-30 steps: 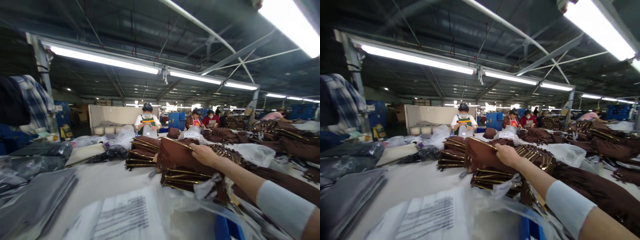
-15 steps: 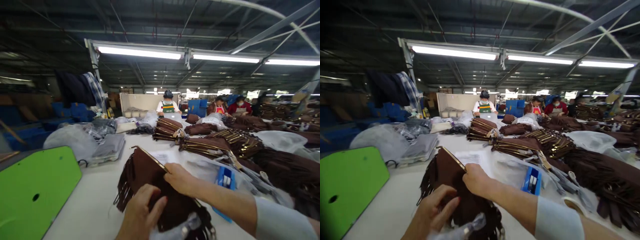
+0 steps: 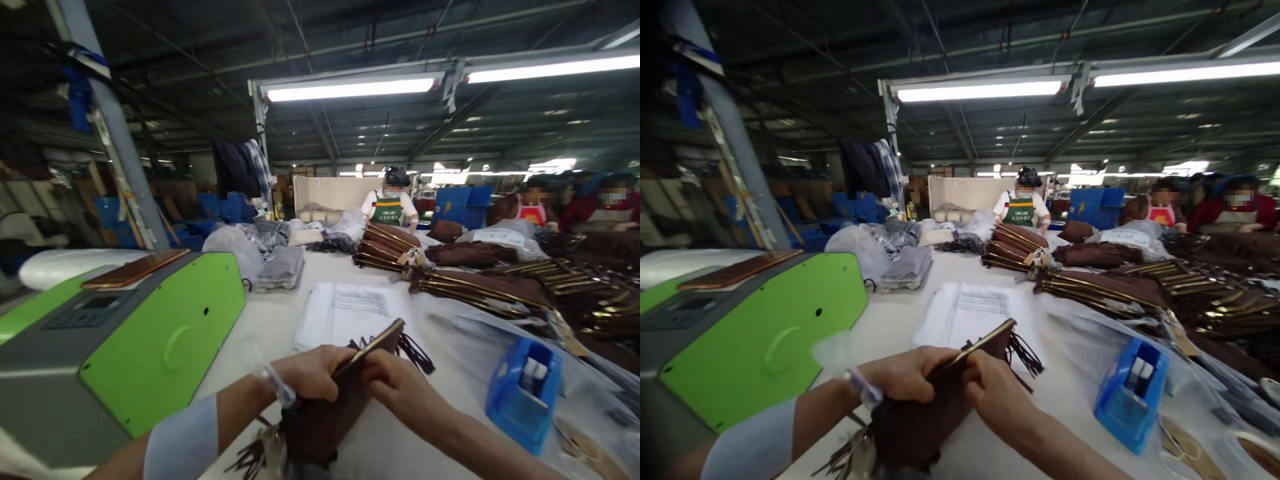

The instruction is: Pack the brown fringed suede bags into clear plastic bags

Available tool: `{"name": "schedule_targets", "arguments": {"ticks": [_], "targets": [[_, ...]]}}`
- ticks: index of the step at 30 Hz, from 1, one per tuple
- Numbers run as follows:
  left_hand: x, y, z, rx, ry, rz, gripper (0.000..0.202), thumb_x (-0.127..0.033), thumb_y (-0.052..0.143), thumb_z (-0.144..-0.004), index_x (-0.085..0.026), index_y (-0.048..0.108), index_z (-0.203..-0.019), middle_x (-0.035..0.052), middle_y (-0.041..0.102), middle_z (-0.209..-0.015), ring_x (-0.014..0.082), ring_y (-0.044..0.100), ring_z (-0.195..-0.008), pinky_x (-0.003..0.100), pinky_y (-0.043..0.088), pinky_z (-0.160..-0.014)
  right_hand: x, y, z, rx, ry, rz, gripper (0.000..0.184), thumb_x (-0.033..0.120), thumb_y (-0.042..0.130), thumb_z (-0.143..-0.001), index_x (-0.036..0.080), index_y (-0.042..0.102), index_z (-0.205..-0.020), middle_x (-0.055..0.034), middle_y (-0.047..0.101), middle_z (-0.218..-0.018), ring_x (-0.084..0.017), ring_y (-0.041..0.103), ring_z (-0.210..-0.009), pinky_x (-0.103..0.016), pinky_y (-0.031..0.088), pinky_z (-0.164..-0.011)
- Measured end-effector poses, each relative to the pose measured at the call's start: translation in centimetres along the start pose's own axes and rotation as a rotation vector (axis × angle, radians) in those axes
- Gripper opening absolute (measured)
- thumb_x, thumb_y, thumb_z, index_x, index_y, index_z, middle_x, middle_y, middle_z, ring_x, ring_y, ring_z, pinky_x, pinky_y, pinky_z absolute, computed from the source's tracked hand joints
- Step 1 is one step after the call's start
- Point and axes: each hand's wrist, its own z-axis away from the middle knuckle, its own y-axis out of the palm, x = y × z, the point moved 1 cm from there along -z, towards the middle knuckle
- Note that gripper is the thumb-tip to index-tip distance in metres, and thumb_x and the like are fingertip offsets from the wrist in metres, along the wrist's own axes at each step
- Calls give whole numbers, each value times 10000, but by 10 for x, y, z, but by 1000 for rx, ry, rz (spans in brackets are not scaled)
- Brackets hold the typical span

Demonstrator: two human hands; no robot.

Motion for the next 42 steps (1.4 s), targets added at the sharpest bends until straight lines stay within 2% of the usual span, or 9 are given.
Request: {"name": "schedule_targets", "arguments": {"ticks": [3,5,10,13,16,22,30,35,42], "targets": [[17,-7,-3,60,-35,91,552,-93,518,-439,-177,602,-978,-43,556,-795,139,484,-737,222,396,-653,-26,-14,-2,-88,-181,301,392,134,500,-689,154,578,-1073,-144,621,-1050,-294,537,-997,-454,374,-859],[19,-11,-7,83,-38,97,551,-108,551,-447,-180,604,-991,-46,558,-804,141,487,-752,232,400,-685,-37,-20,-9,-36,-285,472,435,148,576,-656,189,576,-1089,-120,613,-1076,-299,514,-1035,-463,335,-888],[14,-25,-1,58,-125,-166,592,-178,633,-453,-198,595,-1043,-51,571,-802,161,507,-774,258,427,-711,-48,-27,-26,228,-125,619,33,241,600,-722,222,588,-698,-16,637,-743,-197,590,-715,-295,367,-635],[15,-40,13,-32,-286,-355,412,-170,662,-437,-189,638,-848,-55,545,-659,145,486,-661,233,411,-582,-51,-31,-31,201,-85,620,127,271,589,-755,218,553,-646,-12,631,-719,-188,597,-708,-267,342,-600],[20,-52,23,-64,-361,-302,287,-239,674,-477,-182,632,-756,-47,546,-619,134,479,-602,239,405,-552,-54,-34,-35,204,-43,592,181,301,581,-760,216,529,-609,-22,632,-698,-207,598,-696,-278,333,-592],[34,-64,22,-67,-447,-51,466,-623,606,-588,-185,631,-747,3,632,-753,167,552,-721,283,458,-676,-58,-35,-35,221,-19,528,205,315,593,-727,224,495,-571,-36,628,-666,-239,591,-680,-302,337,-591],[41,-68,23,-49,-487,21,633,-758,452,-674,-194,659,-874,7,664,-768,187,581,-797,272,445,-718,-60,-34,-32,212,-13,509,207,300,593,-720,229,478,-563,-41,626,-662,-245,589,-675,-318,341,-588],[35,-67,20,85,-495,61,739,-798,384,-671,-172,657,-953,26,675,-770,203,604,-758,293,473,-685,-63,-34,-32,230,2,497,189,291,571,-732,224,484,-579,-42,620,-665,-241,580,-667,-316,337,-591],[38,-72,21,101,-488,104,871,-765,236,-739,-100,500,-1235,94,662,-927,226,619,-743,337,493,-660,-70,-31,-30,245,9,510,163,294,527,-745,220,487,-605,-24,604,-683,-219,574,-679,-307,336,-610]]}}
